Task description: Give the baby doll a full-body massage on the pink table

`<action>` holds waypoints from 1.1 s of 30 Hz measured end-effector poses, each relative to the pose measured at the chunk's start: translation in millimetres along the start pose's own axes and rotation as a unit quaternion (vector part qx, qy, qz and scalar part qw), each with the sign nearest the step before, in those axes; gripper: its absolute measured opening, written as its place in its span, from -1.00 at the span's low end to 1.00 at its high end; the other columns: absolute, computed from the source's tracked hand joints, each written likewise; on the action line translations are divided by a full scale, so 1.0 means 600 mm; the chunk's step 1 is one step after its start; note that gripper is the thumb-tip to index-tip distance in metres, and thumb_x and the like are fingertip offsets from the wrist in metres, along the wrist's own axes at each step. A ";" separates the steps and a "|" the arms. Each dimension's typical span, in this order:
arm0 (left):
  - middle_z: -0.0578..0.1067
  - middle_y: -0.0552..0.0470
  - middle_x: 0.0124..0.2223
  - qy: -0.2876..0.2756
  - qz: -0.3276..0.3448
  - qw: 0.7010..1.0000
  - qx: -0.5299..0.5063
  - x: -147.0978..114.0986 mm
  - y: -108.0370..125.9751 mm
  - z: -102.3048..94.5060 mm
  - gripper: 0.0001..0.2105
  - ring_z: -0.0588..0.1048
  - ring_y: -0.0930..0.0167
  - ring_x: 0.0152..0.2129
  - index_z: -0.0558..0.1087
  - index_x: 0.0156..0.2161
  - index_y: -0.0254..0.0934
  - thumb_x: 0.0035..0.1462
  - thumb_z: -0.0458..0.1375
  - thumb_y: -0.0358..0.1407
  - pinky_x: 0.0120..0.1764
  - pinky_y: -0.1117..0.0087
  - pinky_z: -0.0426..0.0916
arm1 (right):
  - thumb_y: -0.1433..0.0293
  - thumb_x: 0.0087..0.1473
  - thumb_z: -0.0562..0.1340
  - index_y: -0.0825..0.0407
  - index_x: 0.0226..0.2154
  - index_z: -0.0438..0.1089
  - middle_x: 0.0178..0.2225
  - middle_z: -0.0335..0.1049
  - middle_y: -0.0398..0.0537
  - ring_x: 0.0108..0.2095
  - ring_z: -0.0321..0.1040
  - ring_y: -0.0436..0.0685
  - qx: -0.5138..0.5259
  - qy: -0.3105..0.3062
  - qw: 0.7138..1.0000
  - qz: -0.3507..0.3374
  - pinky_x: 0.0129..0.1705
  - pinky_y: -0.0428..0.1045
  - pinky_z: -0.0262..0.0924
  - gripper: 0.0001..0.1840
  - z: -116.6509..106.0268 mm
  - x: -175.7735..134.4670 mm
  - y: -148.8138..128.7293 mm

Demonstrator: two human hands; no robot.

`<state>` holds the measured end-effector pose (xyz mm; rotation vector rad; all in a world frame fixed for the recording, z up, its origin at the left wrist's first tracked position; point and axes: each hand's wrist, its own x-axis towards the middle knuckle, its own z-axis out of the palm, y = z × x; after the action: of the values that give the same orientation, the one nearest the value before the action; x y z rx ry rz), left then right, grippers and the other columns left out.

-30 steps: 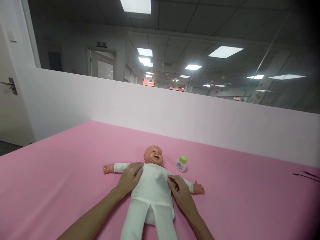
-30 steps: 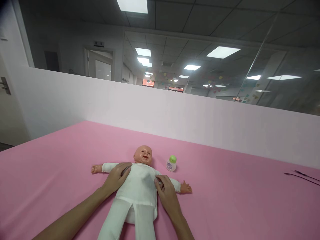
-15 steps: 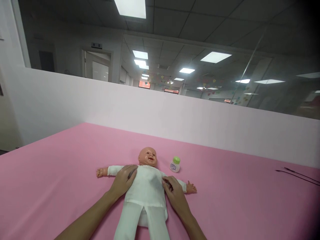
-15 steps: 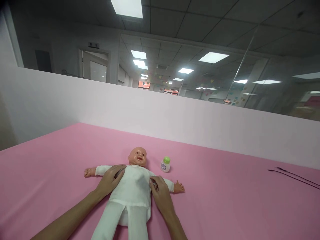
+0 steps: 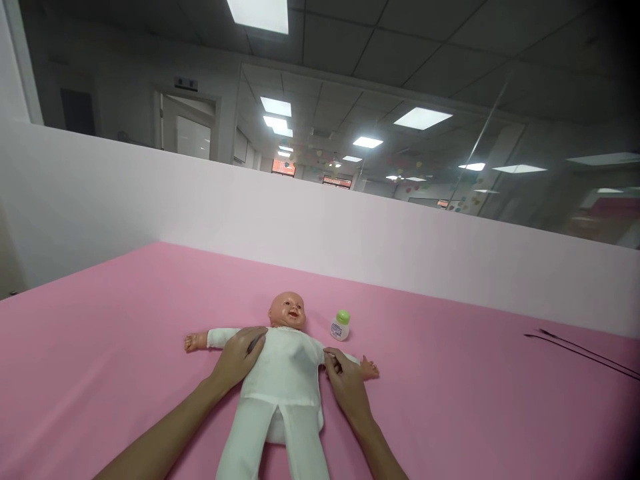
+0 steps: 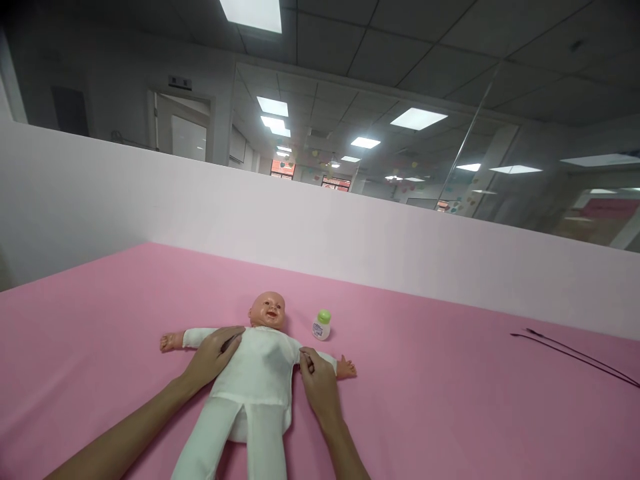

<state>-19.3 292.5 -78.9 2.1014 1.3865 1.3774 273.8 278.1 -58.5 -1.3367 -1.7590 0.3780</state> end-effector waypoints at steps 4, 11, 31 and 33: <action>0.61 -0.04 0.07 0.003 0.001 1.000 0.000 0.000 -0.002 0.000 -0.67 0.54 0.23 0.02 0.55 0.05 -0.18 0.38 -0.01 -0.21 0.11 0.15 0.39 | 0.06 0.27 0.09 0.01 -0.21 0.55 -0.46 0.53 -0.04 -0.43 0.42 0.21 -0.010 -0.020 1.000 -0.001 -0.33 0.05 0.26 -0.55 0.002 -0.004 -0.003; 0.61 -0.04 0.07 0.002 0.000 1.000 0.010 0.000 0.003 -0.004 -0.66 0.54 0.23 0.01 0.54 0.06 -0.19 0.37 -0.02 -0.22 0.10 0.16 0.38 | 0.10 0.28 0.09 0.02 -0.20 0.55 -0.38 0.57 -0.01 -0.39 0.44 0.21 -0.002 -0.040 0.999 -0.003 -0.26 0.06 0.28 -0.57 0.003 -0.002 -0.006; 0.61 -0.02 0.07 0.011 0.026 0.999 0.016 -0.001 -0.003 -0.004 -0.70 0.55 0.26 0.02 0.53 0.06 -0.19 0.38 0.00 -0.25 0.10 0.13 0.42 | 0.17 0.30 0.08 0.01 -0.17 0.54 -0.25 0.62 0.04 -0.26 0.51 0.26 -0.015 -0.041 0.999 -0.027 -0.13 0.14 0.34 -0.62 0.008 -0.003 -0.009; 0.60 -0.03 0.07 0.016 0.043 0.999 0.017 -0.001 -0.003 -0.003 -0.70 0.54 0.27 0.03 0.53 0.06 -0.21 0.38 0.00 -0.27 0.13 0.13 0.41 | 0.20 0.30 0.09 0.01 -0.16 0.54 -0.17 0.61 0.06 -0.16 0.52 0.28 -0.016 -0.023 0.999 -0.045 -0.04 0.18 0.34 -0.64 0.009 -0.004 -0.011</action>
<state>-22.0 292.3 -79.7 2.1934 1.3556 1.4371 265.3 274.9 -58.1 -1.2754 -1.8631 0.3335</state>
